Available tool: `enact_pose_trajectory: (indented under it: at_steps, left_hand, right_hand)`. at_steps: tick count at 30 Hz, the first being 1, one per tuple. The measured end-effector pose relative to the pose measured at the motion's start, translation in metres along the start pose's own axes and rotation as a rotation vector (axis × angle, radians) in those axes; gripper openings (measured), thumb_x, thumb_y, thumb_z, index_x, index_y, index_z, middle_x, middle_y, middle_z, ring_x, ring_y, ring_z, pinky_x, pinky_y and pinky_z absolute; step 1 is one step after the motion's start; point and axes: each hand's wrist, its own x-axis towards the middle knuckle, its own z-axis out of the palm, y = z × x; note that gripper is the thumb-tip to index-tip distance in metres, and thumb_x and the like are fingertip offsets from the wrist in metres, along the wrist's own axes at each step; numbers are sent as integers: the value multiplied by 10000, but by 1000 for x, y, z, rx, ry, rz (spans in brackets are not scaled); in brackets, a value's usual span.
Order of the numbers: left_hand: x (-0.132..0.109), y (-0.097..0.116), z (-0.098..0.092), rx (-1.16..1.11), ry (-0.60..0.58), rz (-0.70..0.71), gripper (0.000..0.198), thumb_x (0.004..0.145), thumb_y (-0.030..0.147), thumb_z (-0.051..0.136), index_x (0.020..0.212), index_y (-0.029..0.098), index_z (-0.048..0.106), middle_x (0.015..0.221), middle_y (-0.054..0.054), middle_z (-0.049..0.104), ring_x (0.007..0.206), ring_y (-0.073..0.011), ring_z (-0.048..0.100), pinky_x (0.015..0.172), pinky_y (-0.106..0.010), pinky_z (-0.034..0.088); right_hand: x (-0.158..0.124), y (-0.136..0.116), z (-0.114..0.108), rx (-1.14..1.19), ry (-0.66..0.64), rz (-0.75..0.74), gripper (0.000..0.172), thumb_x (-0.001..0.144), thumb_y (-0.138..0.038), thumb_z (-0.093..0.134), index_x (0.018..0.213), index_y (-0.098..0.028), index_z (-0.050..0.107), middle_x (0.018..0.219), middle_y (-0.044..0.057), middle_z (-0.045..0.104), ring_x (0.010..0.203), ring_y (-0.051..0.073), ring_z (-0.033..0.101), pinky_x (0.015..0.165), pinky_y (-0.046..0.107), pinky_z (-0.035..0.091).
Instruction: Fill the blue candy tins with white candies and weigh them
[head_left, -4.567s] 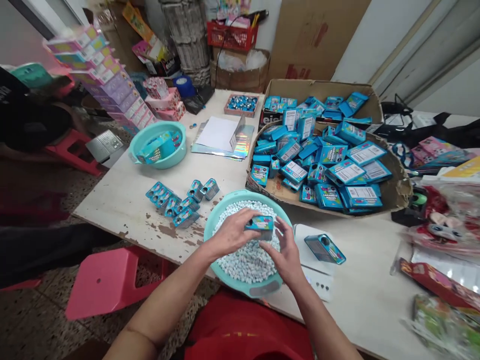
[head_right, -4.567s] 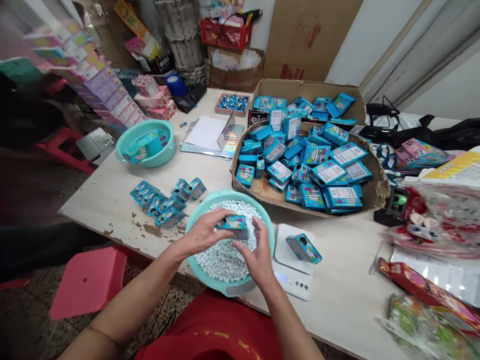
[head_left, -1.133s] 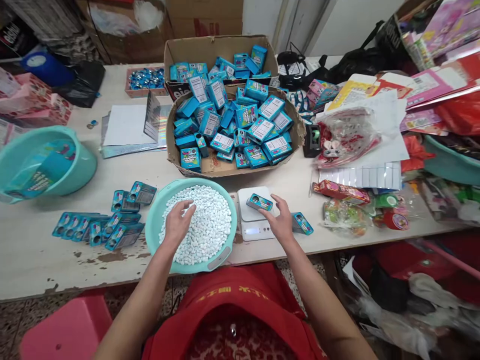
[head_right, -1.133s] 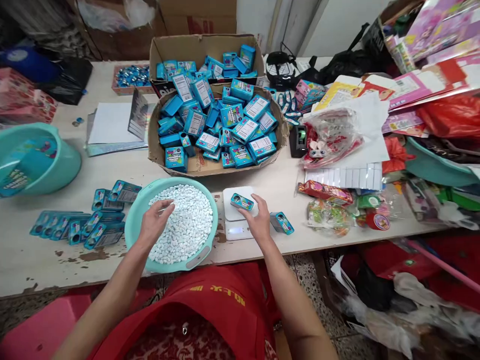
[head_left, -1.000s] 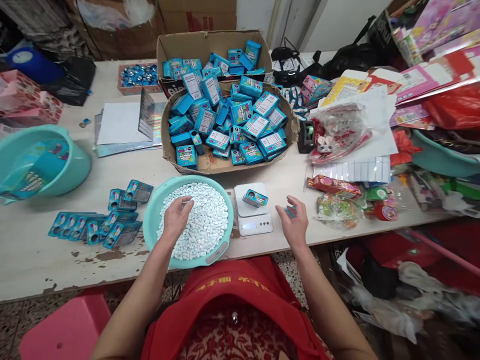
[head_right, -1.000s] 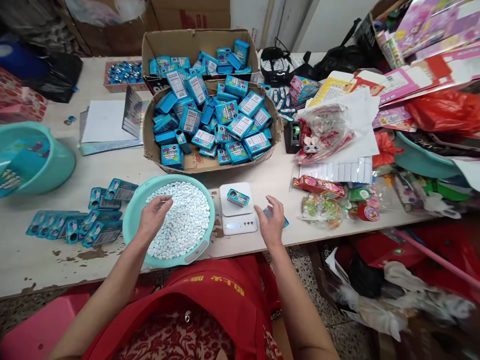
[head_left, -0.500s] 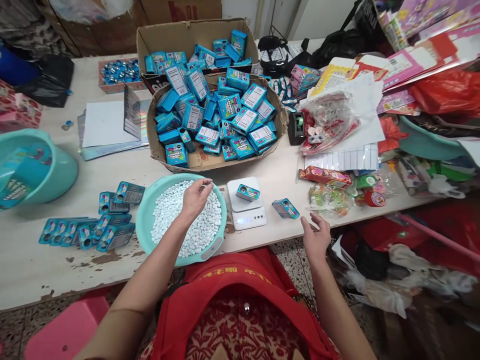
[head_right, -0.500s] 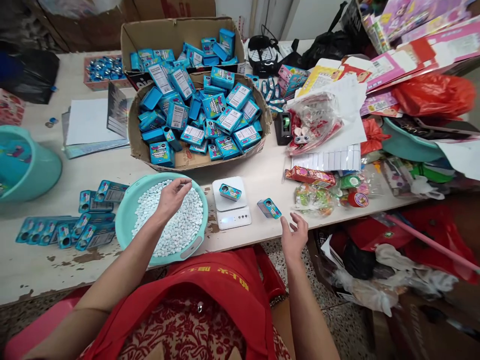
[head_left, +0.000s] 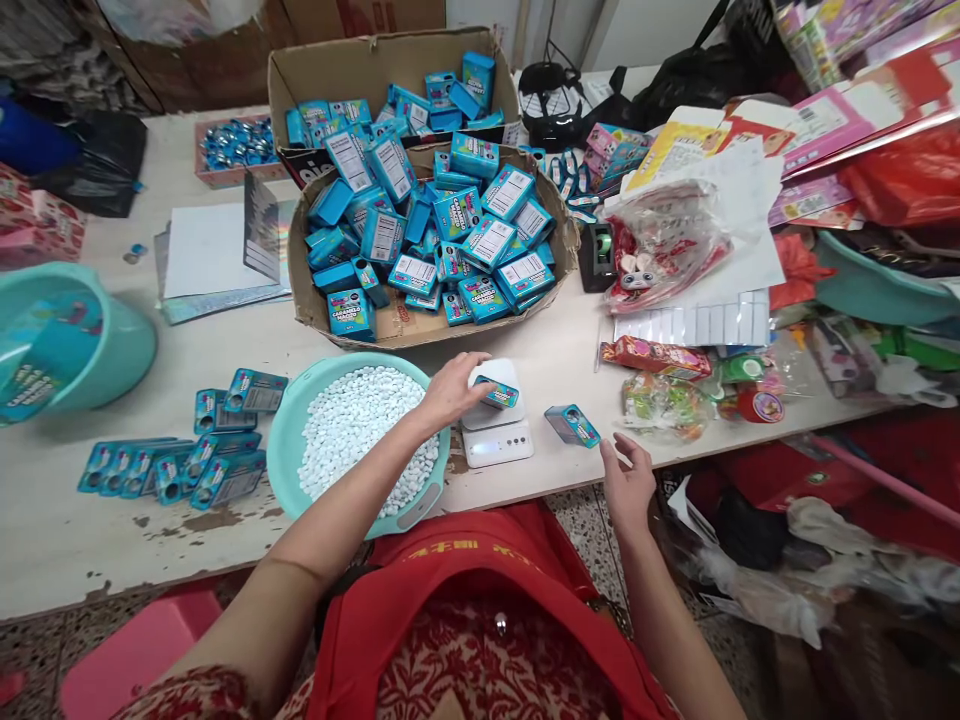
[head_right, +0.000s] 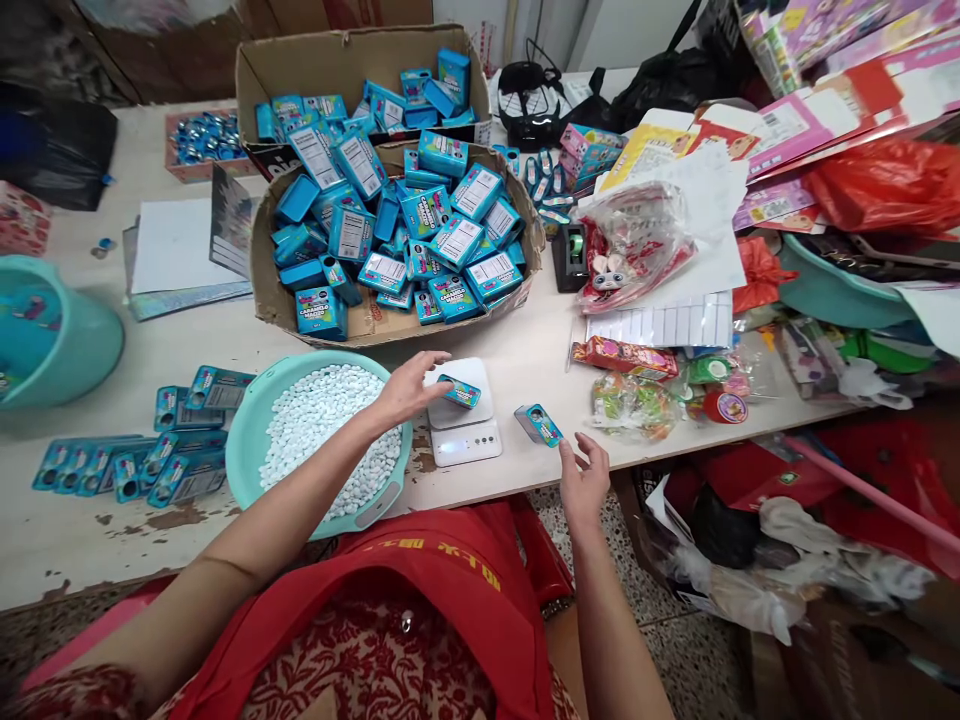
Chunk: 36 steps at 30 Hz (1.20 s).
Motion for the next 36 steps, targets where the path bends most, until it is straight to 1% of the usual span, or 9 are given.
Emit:
enact_pose_trajectory:
  at_steps: [3,6,10,18,23,26,30,33,36]
  left_hand:
    - [-9,-8,-1,178,83,20,244,875,341,528,1069,207,594,1059,-64,623,1005,-223,554,875,-351,427]
    - [-41,-36,-4,395,248,-174,240,933,334,411,870,192,594,912,-90,619,919,-233,550,837,-355,412]
    - [-87,-73,-5,442,178,-378,208,907,361,441,835,200,550,893,-95,612,884,-243,548,766,-335,408]
    - [-97,-85,-25,-684,532,-646,274,767,438,508,641,204,441,549,31,442,471,-107,392,463,-224,287]
    - [-98,-61,-50,-1156,587,-692,435,772,581,521,618,209,355,477,69,327,346,-52,258,352,-196,169]
    - [-96,-23,-61,-1391,642,-535,507,751,611,603,590,199,355,462,80,274,336,-38,221,333,-190,136]
    - [-94,18,-61,-1308,784,-281,537,785,596,591,525,183,367,471,52,303,397,-55,338,390,-205,279]
    - [-94,26,-56,-1172,877,-261,550,806,596,557,497,190,352,482,30,335,473,-86,422,488,-242,383]
    - [-93,24,-53,-1115,921,-284,555,795,619,551,506,195,339,488,36,308,448,-79,359,441,-237,321]
  right_hand:
    - [1,-3,2,-37,38,-120,477,788,-522,586,1070,-138,615,1112,154,582,1034,264,569,812,443,519]
    - [0,-9,1,-108,133,-282,443,811,-508,595,1061,-143,621,1129,163,584,1105,284,537,838,456,503]
    - [-5,-26,9,-177,166,-456,366,829,-472,600,1003,-152,638,1088,157,606,1083,284,544,938,503,435]
    - [-5,-75,106,1,-381,-486,504,759,-535,630,1118,-186,575,1126,127,603,1093,275,552,921,460,462]
    - [-19,-119,110,108,-433,-568,339,779,-449,661,1004,-199,622,931,66,645,883,228,617,808,379,498]
    - [-45,-148,95,145,-534,-720,288,797,-370,676,1041,-230,615,957,55,651,898,220,614,799,360,497]
    - [-78,-169,100,122,-679,-800,289,807,-332,672,1070,-232,606,956,63,656,898,237,611,773,370,499]
    - [-90,-171,111,113,-686,-802,286,809,-310,667,1079,-241,606,950,61,653,901,238,611,776,368,499]
    - [-93,-171,117,115,-690,-805,279,804,-303,666,1070,-240,614,936,61,654,894,241,613,763,367,503]
